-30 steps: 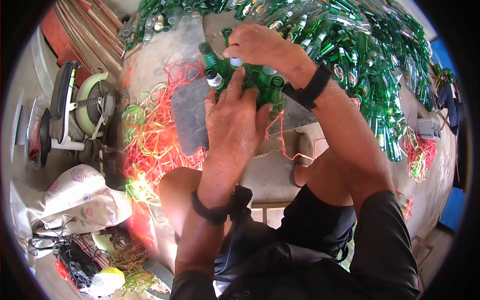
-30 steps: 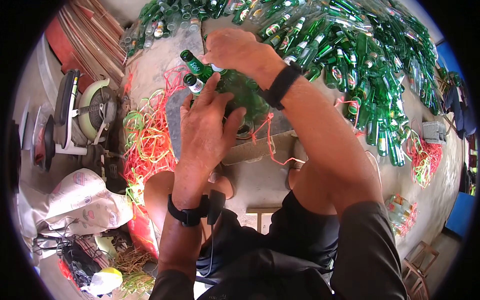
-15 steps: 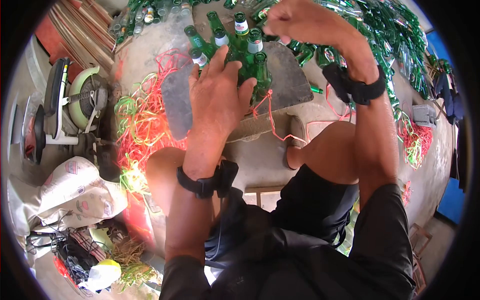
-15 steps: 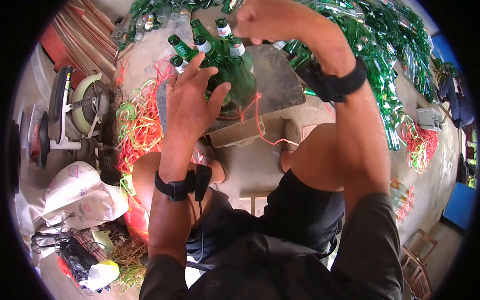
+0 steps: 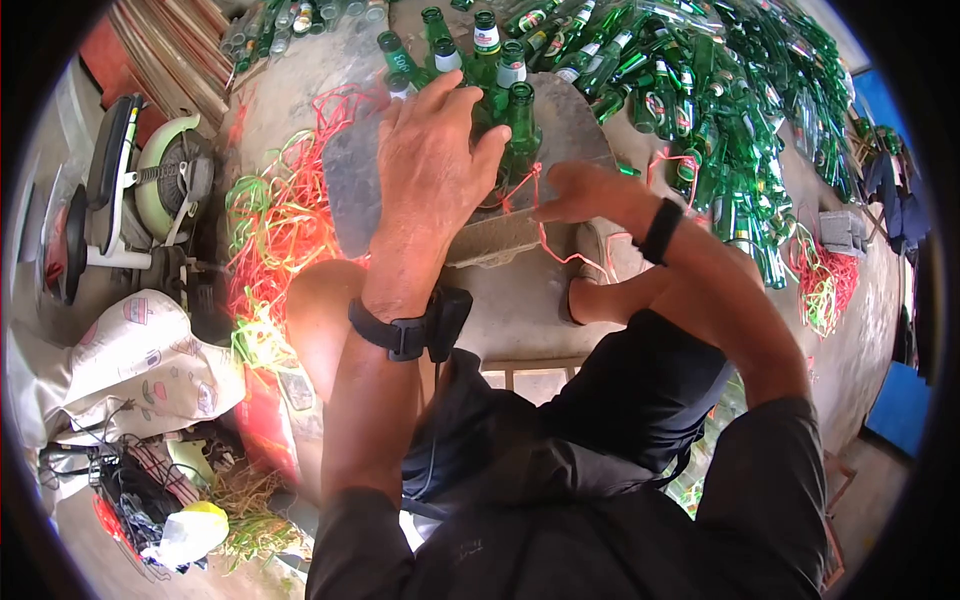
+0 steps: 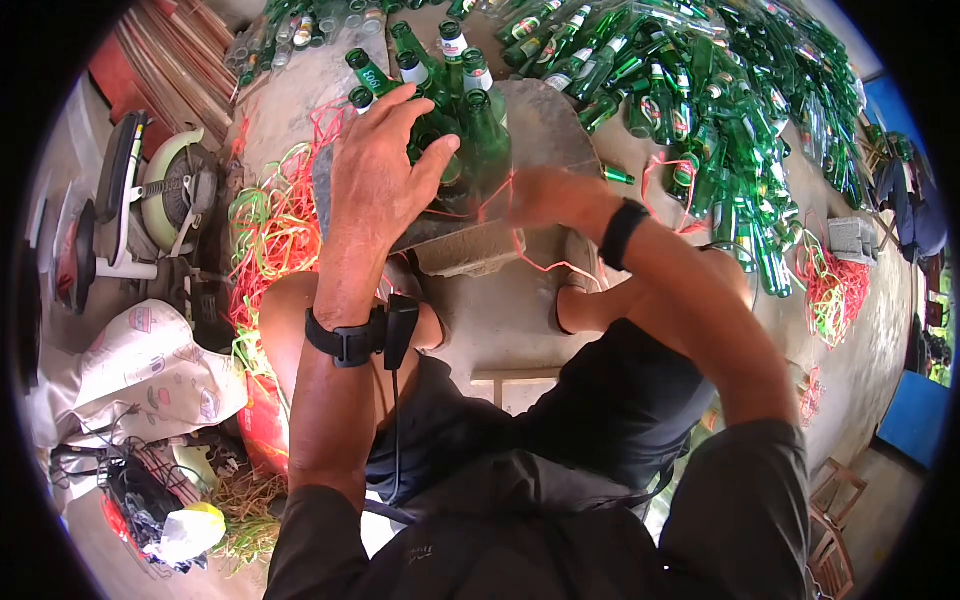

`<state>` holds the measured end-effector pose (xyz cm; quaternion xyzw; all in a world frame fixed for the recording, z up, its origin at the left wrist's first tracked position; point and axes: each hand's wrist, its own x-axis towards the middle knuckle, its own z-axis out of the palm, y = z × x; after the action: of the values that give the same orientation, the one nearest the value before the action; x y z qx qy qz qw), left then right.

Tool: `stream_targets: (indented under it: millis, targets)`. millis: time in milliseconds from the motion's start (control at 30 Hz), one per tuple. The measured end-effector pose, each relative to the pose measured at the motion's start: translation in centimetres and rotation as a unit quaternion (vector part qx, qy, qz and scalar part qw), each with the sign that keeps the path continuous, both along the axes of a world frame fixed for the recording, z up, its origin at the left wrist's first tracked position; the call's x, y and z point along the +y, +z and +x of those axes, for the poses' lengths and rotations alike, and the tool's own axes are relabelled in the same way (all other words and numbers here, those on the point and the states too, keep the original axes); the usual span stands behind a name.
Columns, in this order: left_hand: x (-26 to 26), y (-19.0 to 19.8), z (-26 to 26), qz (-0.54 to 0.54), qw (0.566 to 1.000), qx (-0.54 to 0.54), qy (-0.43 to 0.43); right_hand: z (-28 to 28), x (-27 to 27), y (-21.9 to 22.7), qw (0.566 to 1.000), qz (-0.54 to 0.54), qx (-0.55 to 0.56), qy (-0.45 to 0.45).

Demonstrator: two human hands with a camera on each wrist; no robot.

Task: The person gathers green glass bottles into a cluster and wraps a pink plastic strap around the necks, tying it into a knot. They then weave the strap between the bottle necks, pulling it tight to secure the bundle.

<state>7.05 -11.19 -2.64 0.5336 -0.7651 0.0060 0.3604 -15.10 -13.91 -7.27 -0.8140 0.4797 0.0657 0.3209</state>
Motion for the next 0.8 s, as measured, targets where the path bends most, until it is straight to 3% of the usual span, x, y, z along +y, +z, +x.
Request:
stream_targets:
  millis: [67, 133, 167, 233, 333, 367, 433, 567, 633, 800]
  targets:
    - [0.0, 0.1, 0.0, -0.004, 1.0, 0.008, -0.002, 0.6, 0.3, -3.2, 1.0, 0.018, 0.015, 0.002]
    - [-0.1, 0.2, 0.0, -0.012, 1.0, 0.023, -0.012, 0.9, 1.4, -5.7, 0.991, 0.087, -0.054, -0.08]
    - [-0.3, 0.2, 0.0, -0.012, 1.0, 0.024, -0.012, 0.7, 1.5, -7.7, 0.991, 0.088, -0.053, -0.081]
    - [-0.6, 0.0, 0.1, -0.057, 0.996, 0.066, -0.018, -0.1, 0.9, -12.0, 0.987, 0.104, 0.021, -0.12]
    - [-0.4, 0.7, 0.1, -0.073, 0.991, 0.107, -0.016, -2.4, -0.8, -15.1, 0.992, 0.123, 0.017, -0.034]
    - [-0.3, 1.0, 0.0, -0.075, 0.991, 0.109, -0.014, -1.9, -0.6, -12.7, 0.992, 0.122, 0.02, -0.033]
    - [-0.2, 1.4, -0.1, -0.105, 0.982, 0.154, -0.022, -1.4, -0.6, -7.4, 0.991, -0.079, 0.098, -0.053]
    - [0.6, 1.7, -0.9, -0.073, 0.968, 0.239, -0.038, -2.9, -2.1, -3.4, 0.99, -0.112, 0.031, -0.085]
    - [1.4, 1.5, -1.6, -0.012, 0.947, 0.316, -0.049, -3.4, -2.9, -1.2, 0.995, -0.086, -0.018, -0.045]
    - [3.4, 0.4, -3.6, 0.101, 0.926, 0.362, -0.04, -3.4, -3.3, 3.5, 0.993, -0.108, -0.042, 0.004]
